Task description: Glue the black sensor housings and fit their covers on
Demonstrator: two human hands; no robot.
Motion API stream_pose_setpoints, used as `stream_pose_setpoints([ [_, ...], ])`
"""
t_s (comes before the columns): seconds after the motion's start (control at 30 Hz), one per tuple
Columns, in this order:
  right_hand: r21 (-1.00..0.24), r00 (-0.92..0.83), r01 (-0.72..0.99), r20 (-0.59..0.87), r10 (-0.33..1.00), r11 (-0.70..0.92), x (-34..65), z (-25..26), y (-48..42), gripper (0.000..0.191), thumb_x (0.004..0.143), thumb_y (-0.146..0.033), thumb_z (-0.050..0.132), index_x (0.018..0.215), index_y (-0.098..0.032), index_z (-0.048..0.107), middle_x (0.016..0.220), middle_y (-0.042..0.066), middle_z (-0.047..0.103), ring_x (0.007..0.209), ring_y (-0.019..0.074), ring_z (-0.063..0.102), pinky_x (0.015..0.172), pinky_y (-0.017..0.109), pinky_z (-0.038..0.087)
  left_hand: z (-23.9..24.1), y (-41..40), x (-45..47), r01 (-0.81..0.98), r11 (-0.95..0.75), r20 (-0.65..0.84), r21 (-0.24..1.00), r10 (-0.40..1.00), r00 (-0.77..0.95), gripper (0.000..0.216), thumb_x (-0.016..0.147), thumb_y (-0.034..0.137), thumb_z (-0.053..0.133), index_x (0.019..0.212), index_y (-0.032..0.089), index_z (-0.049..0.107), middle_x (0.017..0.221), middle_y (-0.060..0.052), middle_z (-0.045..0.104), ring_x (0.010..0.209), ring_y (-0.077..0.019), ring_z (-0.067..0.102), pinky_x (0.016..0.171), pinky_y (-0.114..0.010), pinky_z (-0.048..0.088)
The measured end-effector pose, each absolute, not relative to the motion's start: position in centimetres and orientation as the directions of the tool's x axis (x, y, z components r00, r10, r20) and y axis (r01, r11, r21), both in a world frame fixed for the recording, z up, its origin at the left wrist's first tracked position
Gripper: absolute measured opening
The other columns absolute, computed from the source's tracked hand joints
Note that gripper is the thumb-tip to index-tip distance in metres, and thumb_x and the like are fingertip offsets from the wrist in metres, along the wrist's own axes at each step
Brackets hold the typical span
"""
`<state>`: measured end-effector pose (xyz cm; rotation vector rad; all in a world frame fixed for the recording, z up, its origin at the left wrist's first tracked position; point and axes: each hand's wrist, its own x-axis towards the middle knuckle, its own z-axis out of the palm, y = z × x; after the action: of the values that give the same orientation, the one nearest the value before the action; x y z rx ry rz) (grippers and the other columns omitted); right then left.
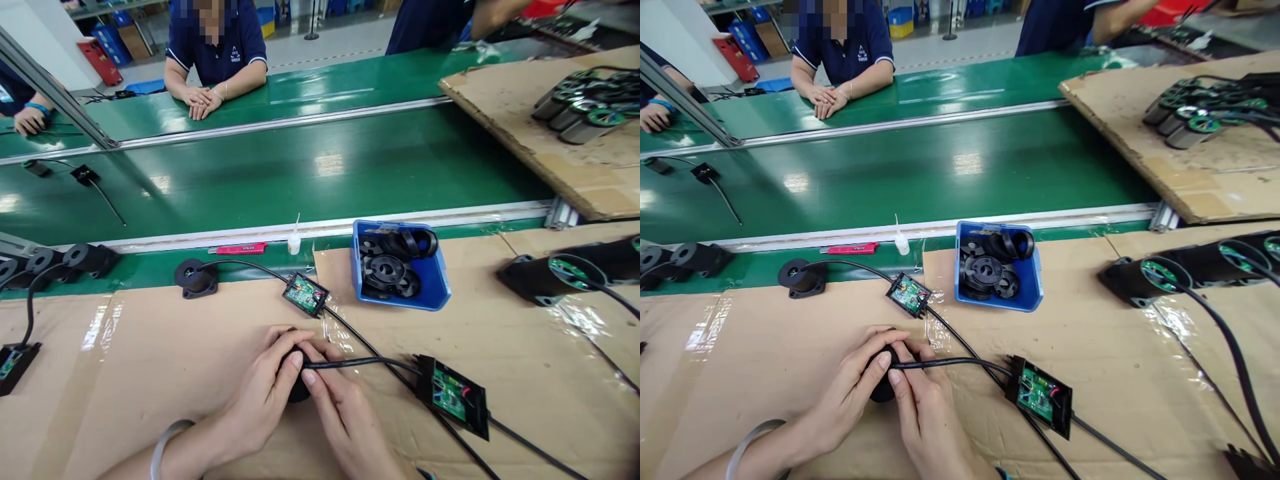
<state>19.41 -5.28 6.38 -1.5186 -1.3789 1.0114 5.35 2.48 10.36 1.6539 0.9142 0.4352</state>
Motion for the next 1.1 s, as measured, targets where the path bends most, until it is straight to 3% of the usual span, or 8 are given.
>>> stream_pose_setpoints([
  [0.2,-0.942,0.042,0.334,0.008,0.999,-0.006,19.7,6.9,-5.0,0.045,0.104,-0.035,0.043,0.141,-0.014,0.056,0.129,0.018,0.064,0.127,0.0246,0.058,0.103,0.038,0.053,9.8,3.2,5.4,0.301,-0.04,-0.169,0.953,0.755,0.634,0.035,0.104,0.03,0.042,0.129,0.025,0.066,0.116,-0.007,0.064,0.112,-0.0218,0.058,0.099,-0.035,0.045],
  [0.5,-0.945,0.068,0.326,0.012,0.998,-0.011,19.8,6.8,-4.7,0.038,0.101,-0.036,0.046,0.124,-0.015,0.069,0.121,0.016,0.069,0.12,0.0274,0.063,0.098,0.04,0.055,9.9,3.4,5.2,0.266,-0.034,-0.148,0.964,0.759,0.634,0.035,0.102,0.036,0.047,0.126,0.024,0.07,0.115,-0.007,0.07,0.111,-0.024,0.06,0.099,-0.036,0.046],
  [0.7,-0.957,0.032,0.279,-0.074,0.997,-0.08,20.3,6.7,-4.3,0.044,0.101,-0.045,0.046,0.128,-0.019,0.068,0.129,0.014,0.066,0.127,0.0307,0.058,0.105,0.048,0.05,9.2,5.4,5.0,0.208,0.322,-0.383,0.923,0.729,0.568,0.058,0.097,0.061,0.045,0.117,0.015,0.075,0.115,-0.01,0.076,0.114,-0.0302,0.066,0.108,-0.043,0.046],
  [0.8,-0.962,0.029,0.257,-0.093,0.995,-0.097,20.5,6.6,-4.3,0.046,0.1,-0.047,0.047,0.132,-0.018,0.066,0.131,0.014,0.065,0.129,0.0306,0.056,0.109,0.049,0.046,9.0,5.9,4.5,0.16,0.43,-0.439,0.888,0.696,0.568,0.062,0.097,0.065,0.042,0.118,0.016,0.075,0.118,-0.01,0.075,0.118,-0.0316,0.065,0.113,-0.047,0.043],
  [1.0,-0.974,0.004,0.19,-0.129,0.992,-0.128,20.3,7.0,-4.0,0.048,0.101,-0.048,0.044,0.131,-0.017,0.065,0.13,0.015,0.065,0.126,0.0274,0.059,0.107,0.044,0.047,9.9,5.8,3.3,0.14,0.27,-0.286,0.953,0.641,0.712,0.053,0.087,0.054,0.068,0.13,0.025,0.067,0.134,-0.007,0.067,0.128,-0.0321,0.059,0.114,-0.049,0.042],
  [1.1,-0.979,0.026,0.18,-0.094,0.995,-0.097,20.1,7.7,-3.9,0.041,0.1,-0.039,0.044,0.123,-0.014,0.067,0.123,0.013,0.068,0.117,0.0257,0.062,0.103,0.04,0.048,9.5,5.4,2.7,0.205,0.19,-0.279,0.96,0.665,0.692,0.048,0.087,0.056,0.066,0.127,0.028,0.07,0.134,-0.005,0.067,0.129,-0.0327,0.059,0.115,-0.05,0.041],
])
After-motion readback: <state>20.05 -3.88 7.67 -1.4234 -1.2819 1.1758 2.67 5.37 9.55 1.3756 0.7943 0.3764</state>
